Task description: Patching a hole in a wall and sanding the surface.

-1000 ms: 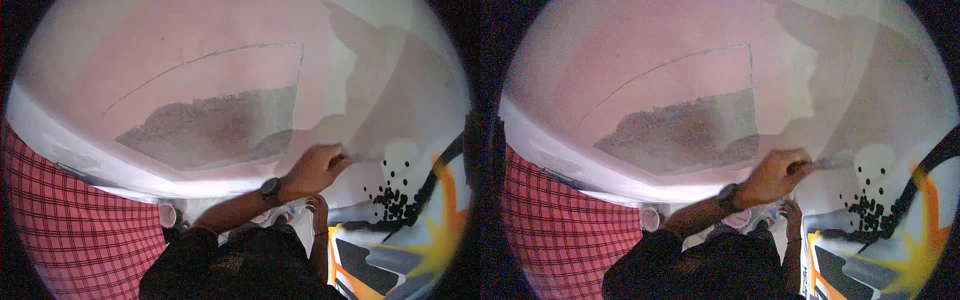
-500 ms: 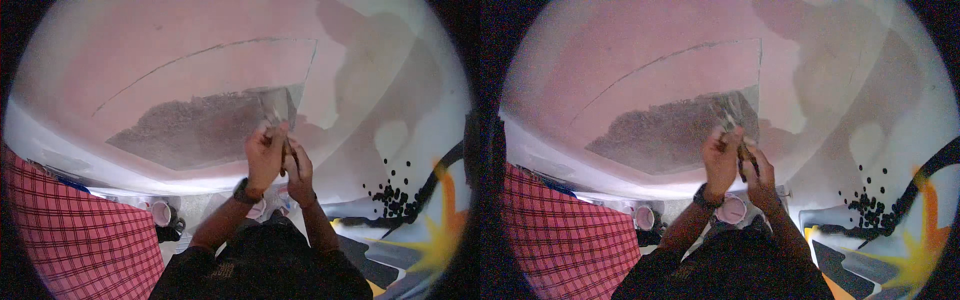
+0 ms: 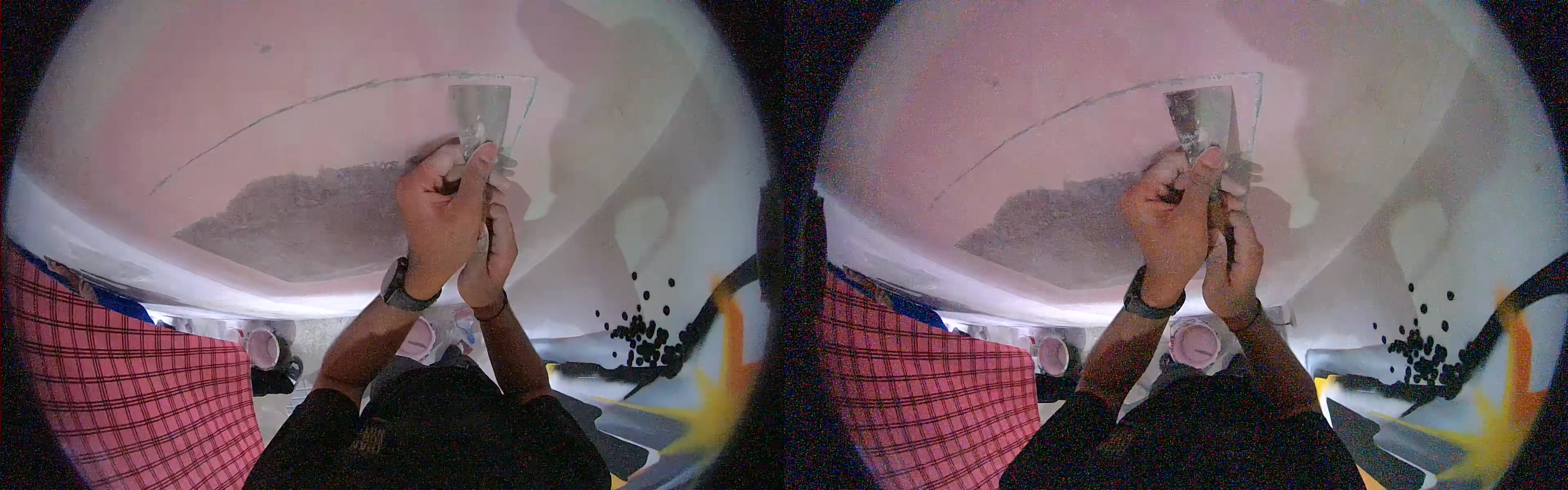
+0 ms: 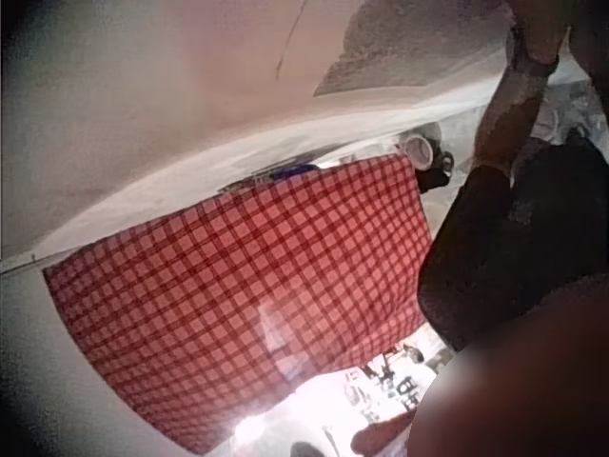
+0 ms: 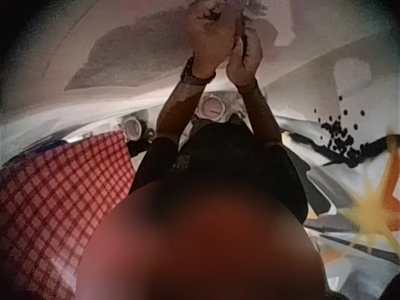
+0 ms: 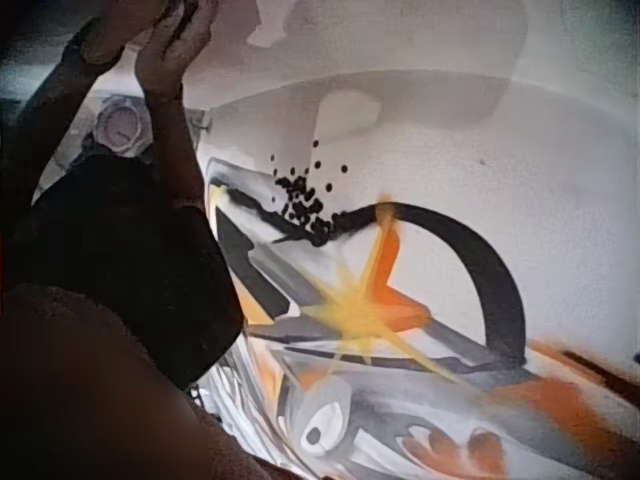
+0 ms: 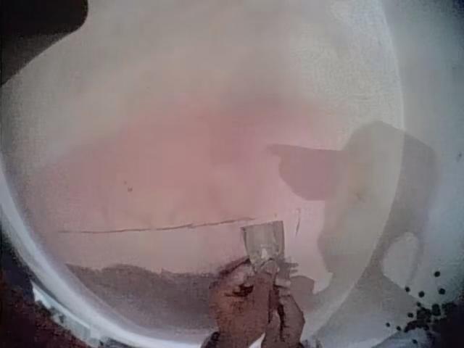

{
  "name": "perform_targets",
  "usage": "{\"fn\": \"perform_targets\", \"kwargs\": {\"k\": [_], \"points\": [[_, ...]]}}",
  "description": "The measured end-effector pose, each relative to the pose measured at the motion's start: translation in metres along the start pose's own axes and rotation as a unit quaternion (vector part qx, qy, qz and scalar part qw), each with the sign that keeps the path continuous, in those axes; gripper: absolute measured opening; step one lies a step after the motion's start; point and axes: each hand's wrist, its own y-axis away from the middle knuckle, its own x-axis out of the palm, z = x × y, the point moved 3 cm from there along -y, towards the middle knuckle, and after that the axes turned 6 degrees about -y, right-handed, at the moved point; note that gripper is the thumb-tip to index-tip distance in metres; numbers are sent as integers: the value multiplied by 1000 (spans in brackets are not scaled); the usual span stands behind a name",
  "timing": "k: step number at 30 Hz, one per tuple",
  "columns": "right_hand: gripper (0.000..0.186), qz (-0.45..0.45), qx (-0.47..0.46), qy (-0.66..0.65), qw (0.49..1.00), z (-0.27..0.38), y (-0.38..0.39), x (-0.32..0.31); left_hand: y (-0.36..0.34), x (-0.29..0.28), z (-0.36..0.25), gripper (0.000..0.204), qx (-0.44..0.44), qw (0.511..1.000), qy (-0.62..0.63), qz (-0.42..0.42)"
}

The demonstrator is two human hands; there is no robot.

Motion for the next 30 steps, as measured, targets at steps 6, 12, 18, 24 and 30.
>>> {"fn": "perform_targets", "kwargs": {"k": [6, 12, 18, 24, 30], "points": [[31, 7, 4, 22, 1000, 4, -7, -6, -2, 1, -10, 19, 19, 998, -66, 0], [33, -5, 8, 9, 1000, -5, -2, -5, -1, 4, -18, 23, 23, 997, -72, -12], [37, -8, 19, 27, 999, -10, 2, 2, -4, -3, -14, 23, 18, 996, -91, -11], [42, -28, 56, 37, 997, 0, -3, 16, -16, -12, -20, 25, -17, 1000, -23, 2], [39, -34, 56, 53, 996, -5, 2, 19, -13, -19, -29, 27, 20, 994, -103, 0]]}}
